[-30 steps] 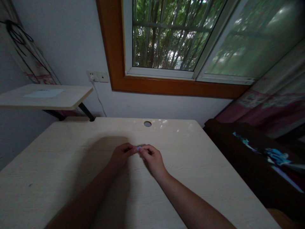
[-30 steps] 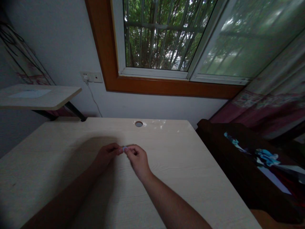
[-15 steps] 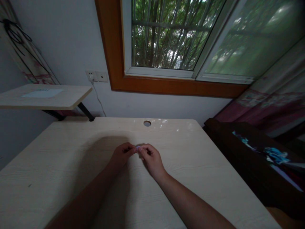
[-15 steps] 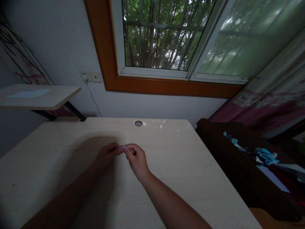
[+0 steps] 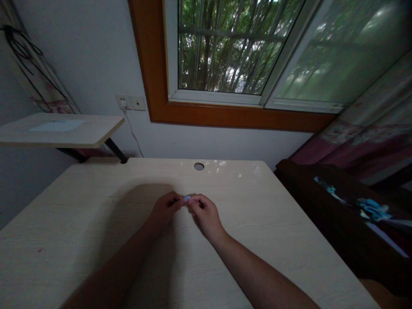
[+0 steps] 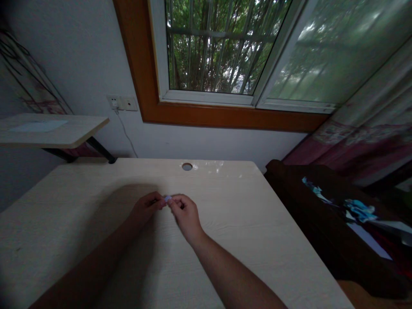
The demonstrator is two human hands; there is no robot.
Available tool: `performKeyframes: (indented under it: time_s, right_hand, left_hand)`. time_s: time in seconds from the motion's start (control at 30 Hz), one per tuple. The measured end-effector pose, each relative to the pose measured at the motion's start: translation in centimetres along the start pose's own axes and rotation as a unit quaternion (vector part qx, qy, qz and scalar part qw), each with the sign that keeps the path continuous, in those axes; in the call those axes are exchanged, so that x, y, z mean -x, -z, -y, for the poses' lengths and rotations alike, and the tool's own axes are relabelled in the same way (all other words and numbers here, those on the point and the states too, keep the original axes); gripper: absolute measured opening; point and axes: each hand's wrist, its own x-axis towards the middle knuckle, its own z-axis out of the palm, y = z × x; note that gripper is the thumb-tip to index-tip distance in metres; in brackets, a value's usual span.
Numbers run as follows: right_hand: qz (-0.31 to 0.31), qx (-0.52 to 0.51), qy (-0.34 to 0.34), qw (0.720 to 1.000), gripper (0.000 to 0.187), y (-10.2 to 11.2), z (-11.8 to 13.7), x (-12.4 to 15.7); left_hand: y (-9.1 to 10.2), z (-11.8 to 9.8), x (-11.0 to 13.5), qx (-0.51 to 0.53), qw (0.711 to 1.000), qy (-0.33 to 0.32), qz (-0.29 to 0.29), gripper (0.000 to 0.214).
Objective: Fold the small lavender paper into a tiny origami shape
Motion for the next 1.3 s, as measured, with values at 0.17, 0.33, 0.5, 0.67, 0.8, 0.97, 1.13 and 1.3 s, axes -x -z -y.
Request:
performKeyframes:
  time_s: [0.17,0.33,0.5,0.67,0.8,0.97,1.13,1.3]
  right_hand:
    - [0.011,0.032,0.011,0.999,0.028,0.17,-0.14,-0.02]
    - [0.014,0.080,0.040,0.996,0.027,0.12,-0.01,0.05]
    - [0.002,0.059,0.028,0.998,0.025,0.01,0.11,0.02]
    - [-0.014,0.021,0.001,1.000,0.024,0.21,0.17,-0.05]
    - [-0.023,-0.004,-0.012,1.000,0.024,0.28,0.43,-0.07]
    - [-0.026,-0.030,-0.016,0.999,0.026,0.23,0.09,-0.22]
    - [-0.019,-0.033,-0.007,0.999,0.025,0.23,-0.33,-0.31]
    - [0.006,-0.008,0.006,1.000,0.023,0.23,0.47,-0.15]
  left_hand:
    - [-0.14,-0.29,0.03,-0.011,1.000,-0.017,-0.005,0.024]
    - [0.06,-0.11,0.05,-0.041,0.999,-0.009,-0.019,0.021]
    - [0.10,0.27,-0.10,-0.057,0.998,0.002,-0.026,0.023]
    - [-0.12,-0.01,-0.18,-0.068,0.998,0.011,-0.008,0.025]
    - [-0.11,-0.08,-0.15,-0.057,0.998,0.003,0.016,0.027]
    - [-0.05,0.19,-0.16,-0.061,0.997,0.012,0.040,0.026]
    - [-0.06,0.20,-0.10,-0.034,0.999,0.029,0.028,0.024]
    - [0.07,0.09,0.00,-0.026,0.999,0.032,0.019,0.022]
